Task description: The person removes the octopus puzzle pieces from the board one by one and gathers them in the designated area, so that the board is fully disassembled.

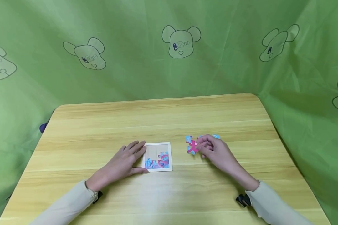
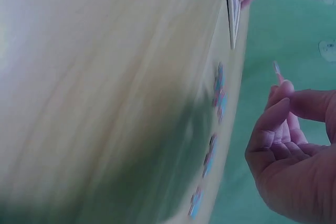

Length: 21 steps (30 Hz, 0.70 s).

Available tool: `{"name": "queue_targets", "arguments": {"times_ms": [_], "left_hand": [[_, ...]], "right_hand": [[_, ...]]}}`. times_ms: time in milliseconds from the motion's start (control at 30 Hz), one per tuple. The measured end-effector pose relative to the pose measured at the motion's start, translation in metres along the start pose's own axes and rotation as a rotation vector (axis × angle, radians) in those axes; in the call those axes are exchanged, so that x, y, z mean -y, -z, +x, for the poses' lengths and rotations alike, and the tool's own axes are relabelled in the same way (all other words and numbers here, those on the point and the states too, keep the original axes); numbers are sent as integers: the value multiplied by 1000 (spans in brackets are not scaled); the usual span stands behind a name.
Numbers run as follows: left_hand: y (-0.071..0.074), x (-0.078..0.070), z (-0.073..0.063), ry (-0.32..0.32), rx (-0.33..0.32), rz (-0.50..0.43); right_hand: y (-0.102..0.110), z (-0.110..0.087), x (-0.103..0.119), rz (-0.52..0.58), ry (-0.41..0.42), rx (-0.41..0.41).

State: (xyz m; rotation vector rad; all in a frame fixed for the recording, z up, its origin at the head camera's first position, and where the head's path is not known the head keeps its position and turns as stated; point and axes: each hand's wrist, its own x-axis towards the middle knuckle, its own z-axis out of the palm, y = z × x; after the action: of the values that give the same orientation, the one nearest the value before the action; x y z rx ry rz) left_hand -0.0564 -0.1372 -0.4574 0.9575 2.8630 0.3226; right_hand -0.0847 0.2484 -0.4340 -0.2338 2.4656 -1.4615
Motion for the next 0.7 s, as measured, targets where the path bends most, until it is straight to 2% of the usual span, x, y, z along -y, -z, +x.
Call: {"name": "queue_targets", "arguments": {"times_ms": [133,333,533,700], "left_hand": [[-1,1,-1,-6,-12,-4],[-4,3,-4,3,-14,-13],[-4,2,-3,0,-13,-25],[-4,1,-2,-1,-19,-17]], "right_hand": [[11,-1,-13,-33,-45,-1],[19,2,-27,-22,-87,38],[23,5,-30,-70,-132,68],[24,7,-27,-96,-131,62]]}}
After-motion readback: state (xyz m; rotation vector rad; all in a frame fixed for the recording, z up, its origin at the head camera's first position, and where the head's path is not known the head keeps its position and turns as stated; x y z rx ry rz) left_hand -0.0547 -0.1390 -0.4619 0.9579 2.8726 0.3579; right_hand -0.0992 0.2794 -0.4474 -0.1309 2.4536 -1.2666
